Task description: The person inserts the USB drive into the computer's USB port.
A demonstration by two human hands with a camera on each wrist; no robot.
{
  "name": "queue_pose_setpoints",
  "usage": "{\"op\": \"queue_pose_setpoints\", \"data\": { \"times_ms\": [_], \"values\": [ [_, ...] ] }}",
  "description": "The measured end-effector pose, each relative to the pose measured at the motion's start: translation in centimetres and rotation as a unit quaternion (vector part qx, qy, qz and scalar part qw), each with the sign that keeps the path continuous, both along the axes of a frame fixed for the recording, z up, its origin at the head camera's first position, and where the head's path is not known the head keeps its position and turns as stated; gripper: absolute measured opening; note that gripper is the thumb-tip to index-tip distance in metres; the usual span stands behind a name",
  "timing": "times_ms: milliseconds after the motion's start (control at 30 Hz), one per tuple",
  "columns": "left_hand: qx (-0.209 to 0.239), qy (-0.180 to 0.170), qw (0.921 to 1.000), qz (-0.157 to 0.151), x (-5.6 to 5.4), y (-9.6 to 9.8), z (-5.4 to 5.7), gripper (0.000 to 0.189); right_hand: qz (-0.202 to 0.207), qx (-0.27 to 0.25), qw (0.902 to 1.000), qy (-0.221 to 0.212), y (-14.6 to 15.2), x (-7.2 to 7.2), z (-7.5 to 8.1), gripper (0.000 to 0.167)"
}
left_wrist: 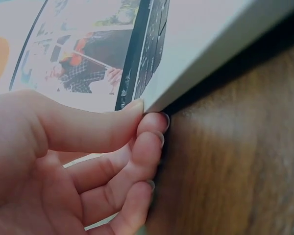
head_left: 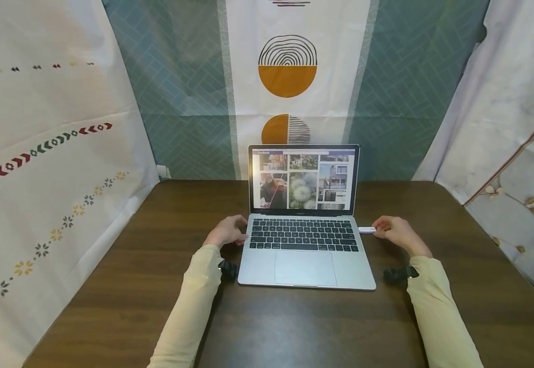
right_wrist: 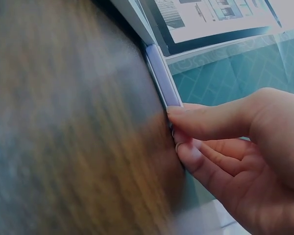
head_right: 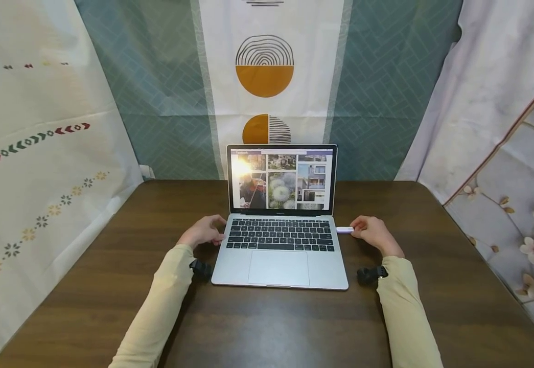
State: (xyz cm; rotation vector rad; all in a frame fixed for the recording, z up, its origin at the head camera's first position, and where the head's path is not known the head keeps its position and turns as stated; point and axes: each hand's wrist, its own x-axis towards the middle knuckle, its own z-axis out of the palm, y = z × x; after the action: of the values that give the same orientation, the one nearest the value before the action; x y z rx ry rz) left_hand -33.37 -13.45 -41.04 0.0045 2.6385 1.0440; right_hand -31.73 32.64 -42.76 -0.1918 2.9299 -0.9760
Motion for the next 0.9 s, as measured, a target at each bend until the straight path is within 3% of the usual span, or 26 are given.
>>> {"op": "queue_pose_setpoints", "data": {
  "times_ms": [700, 900],
  "values": [
    [-0.016, -0.002, 0.9999, -0.003, -0.3, 0.2, 0.2, 0.043, 0.012, 0.009, 0.9997, -0.017, 0.4, -0.2, 0.4, 0.032],
    [0.001, -0.004, 0.9998, -0.021, -0.5, -0.2, 0.7, 0.038, 0.027, 0.003, 0.9989, -0.038, 1.0, 0.1, 1.8, 0.037]
  ]
}}
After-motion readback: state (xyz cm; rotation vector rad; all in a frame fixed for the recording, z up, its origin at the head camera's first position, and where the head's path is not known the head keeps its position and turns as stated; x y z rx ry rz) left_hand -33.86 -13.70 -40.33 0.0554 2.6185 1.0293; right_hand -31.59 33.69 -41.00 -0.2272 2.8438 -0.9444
